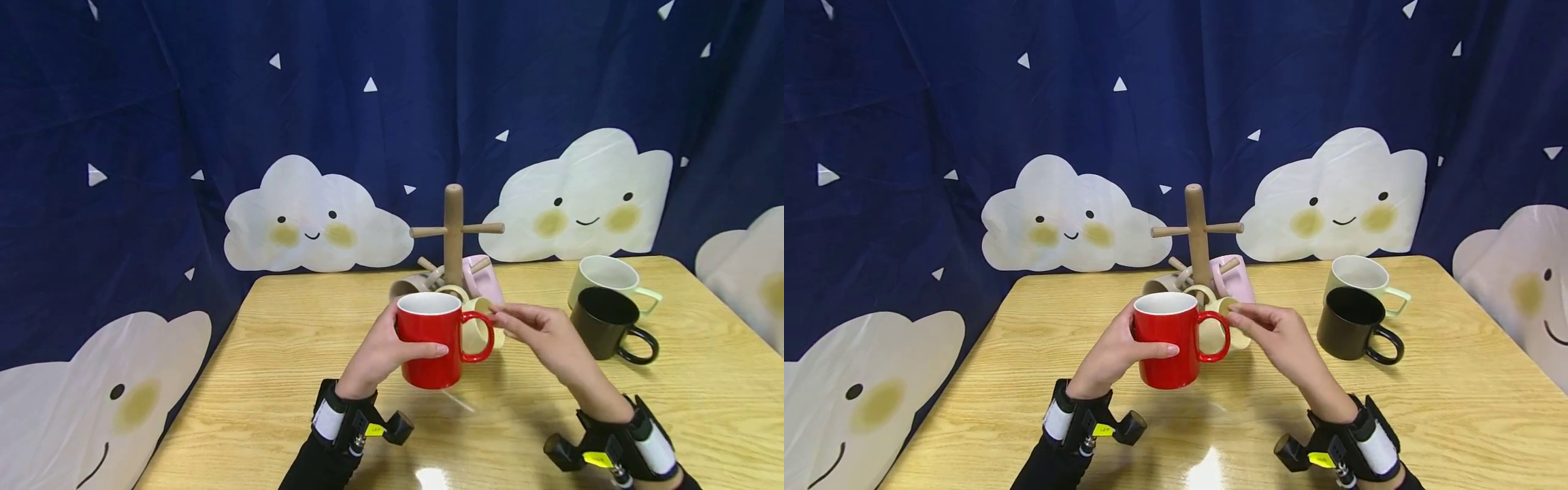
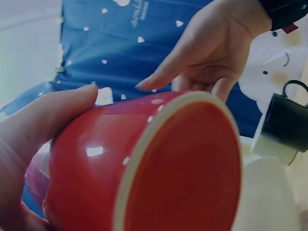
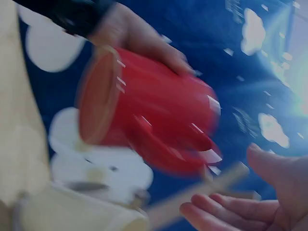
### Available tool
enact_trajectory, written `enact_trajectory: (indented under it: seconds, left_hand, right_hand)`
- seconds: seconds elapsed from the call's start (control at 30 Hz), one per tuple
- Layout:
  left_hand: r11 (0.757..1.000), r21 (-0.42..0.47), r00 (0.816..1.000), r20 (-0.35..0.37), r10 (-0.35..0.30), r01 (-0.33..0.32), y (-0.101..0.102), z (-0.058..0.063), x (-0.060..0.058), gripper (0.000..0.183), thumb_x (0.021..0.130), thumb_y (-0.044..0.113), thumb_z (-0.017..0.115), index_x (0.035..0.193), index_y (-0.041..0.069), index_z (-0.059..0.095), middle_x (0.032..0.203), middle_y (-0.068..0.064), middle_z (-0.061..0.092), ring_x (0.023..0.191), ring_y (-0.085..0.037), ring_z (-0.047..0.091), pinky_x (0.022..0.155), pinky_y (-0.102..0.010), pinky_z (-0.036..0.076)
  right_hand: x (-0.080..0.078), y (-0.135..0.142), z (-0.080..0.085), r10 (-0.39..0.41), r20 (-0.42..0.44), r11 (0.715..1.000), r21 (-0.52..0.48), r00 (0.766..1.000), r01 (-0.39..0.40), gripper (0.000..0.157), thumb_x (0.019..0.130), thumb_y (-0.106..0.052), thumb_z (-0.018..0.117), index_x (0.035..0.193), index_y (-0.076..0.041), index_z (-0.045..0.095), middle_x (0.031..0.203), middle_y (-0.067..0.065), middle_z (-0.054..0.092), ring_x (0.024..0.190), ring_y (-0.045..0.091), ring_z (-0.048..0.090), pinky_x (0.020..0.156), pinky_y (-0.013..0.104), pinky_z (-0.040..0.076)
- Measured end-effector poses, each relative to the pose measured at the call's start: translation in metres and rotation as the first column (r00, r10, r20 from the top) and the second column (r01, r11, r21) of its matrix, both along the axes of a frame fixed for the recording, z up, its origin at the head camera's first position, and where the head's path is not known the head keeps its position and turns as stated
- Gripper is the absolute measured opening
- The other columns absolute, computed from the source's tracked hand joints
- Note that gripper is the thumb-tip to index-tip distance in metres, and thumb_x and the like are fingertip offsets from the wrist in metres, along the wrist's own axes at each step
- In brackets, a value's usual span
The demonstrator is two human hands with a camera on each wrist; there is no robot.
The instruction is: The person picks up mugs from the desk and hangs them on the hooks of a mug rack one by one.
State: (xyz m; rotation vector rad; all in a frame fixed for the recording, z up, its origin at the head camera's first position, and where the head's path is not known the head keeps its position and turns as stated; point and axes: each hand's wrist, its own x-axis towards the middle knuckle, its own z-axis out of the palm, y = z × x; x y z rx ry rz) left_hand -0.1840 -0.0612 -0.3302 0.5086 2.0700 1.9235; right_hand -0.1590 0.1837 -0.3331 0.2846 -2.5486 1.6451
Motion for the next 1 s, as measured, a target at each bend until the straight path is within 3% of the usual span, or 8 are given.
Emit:
enact_trajectory:
  seconds: [0.1,0.23,0.3,0.5,0.63,0.73,0.87,1.0]
  left_hand:
    - [0.997,0.042,0.998,0.01,0.059,-0.059,-0.008,0.005,-0.003,0.071,0.064,0.022,0.076,0.125,0.018,0.039,0.121,-0.006,0.049,0.107,-0.026,0.047,0.08,-0.044,0.049]
    - [0.985,0.06,0.987,0.031,0.157,-0.159,-0.017,0.01,-0.004,0.073,0.062,0.022,0.077,0.124,0.017,0.038,0.121,-0.006,0.049,0.108,-0.027,0.046,0.079,-0.044,0.05]
    - [0.981,0.059,0.982,0.04,0.184,-0.186,-0.019,0.011,-0.004,0.073,0.061,0.022,0.077,0.123,0.017,0.039,0.121,-0.006,0.049,0.107,-0.027,0.047,0.079,-0.044,0.05]
    - [0.976,0.083,0.979,0.041,0.197,-0.2,-0.02,0.011,-0.006,0.071,0.063,0.021,0.075,0.124,0.016,0.039,0.121,-0.008,0.049,0.107,-0.027,0.047,0.08,-0.043,0.049]
    - [0.963,0.197,0.981,0.098,0.167,-0.184,-0.019,0.01,-0.013,0.064,0.071,0.018,0.069,0.126,0.012,0.037,0.124,-0.011,0.047,0.109,-0.028,0.047,0.083,-0.042,0.049]
    - [0.916,0.368,0.979,0.181,0.096,-0.158,-0.019,0.009,-0.02,0.058,0.078,0.014,0.06,0.13,0.01,0.033,0.127,-0.012,0.043,0.112,-0.028,0.044,0.085,-0.04,0.048]
    - [0.797,0.572,0.958,0.287,0.027,-0.194,-0.019,0.012,-0.034,0.055,0.082,0.015,0.052,0.132,0.007,0.031,0.127,-0.01,0.041,0.115,-0.027,0.041,0.085,-0.035,0.048]
    - [0.702,0.661,0.93,0.368,0.005,-0.265,-0.017,0.019,-0.051,0.055,0.082,0.017,0.054,0.132,0.008,0.031,0.125,-0.008,0.042,0.116,-0.025,0.041,0.082,-0.033,0.05]
  right_hand:
    - [-0.004,0.022,0.007,-0.034,-0.031,0.997,-0.063,0.999,0.032,0.05,0.09,-0.037,0.044,0.118,0.003,0.054,0.103,0.007,0.067,0.094,0.011,0.06,0.078,0.021,0.049]
    - [-0.011,0.048,0.008,-0.022,-0.078,0.976,-0.219,0.997,0.005,0.04,0.092,-0.028,0.044,0.112,0.004,0.058,0.089,-0.008,0.069,0.087,0.012,0.062,0.073,0.016,0.049]
    - [-0.013,0.054,0.007,-0.007,-0.074,0.961,-0.277,0.997,-0.014,0.034,0.092,-0.025,0.045,0.108,0.0,0.061,0.086,-0.008,0.069,0.085,0.013,0.063,0.073,0.015,0.048]
    - [-0.015,0.058,0.006,0.016,-0.052,0.96,-0.278,0.999,-0.03,0.039,0.092,-0.025,0.045,0.11,0.007,0.058,0.086,-0.008,0.069,0.085,0.012,0.063,0.073,0.016,0.049]
    - [-0.014,0.062,0.006,0.03,-0.061,0.958,-0.283,0.998,-0.046,0.03,0.092,-0.024,0.045,0.104,-0.004,0.064,0.086,-0.007,0.07,0.085,0.013,0.063,0.073,0.016,0.049]
    - [-0.013,0.065,0.006,0.033,-0.056,0.964,-0.263,0.998,-0.047,0.025,0.092,-0.024,0.044,0.101,-0.012,0.065,0.087,-0.007,0.07,0.085,0.013,0.063,0.073,0.016,0.049]
    - [-0.013,0.066,0.006,0.029,-0.046,0.978,-0.204,0.999,-0.038,0.036,0.092,-0.026,0.043,0.109,0.002,0.06,0.088,-0.008,0.069,0.086,0.012,0.062,0.073,0.016,0.049]
    - [-0.017,0.063,0.006,0.019,-0.043,0.988,-0.151,0.999,-0.026,0.044,0.093,-0.03,0.042,0.112,0.008,0.055,0.089,-0.01,0.068,0.088,0.013,0.062,0.074,0.017,0.049]
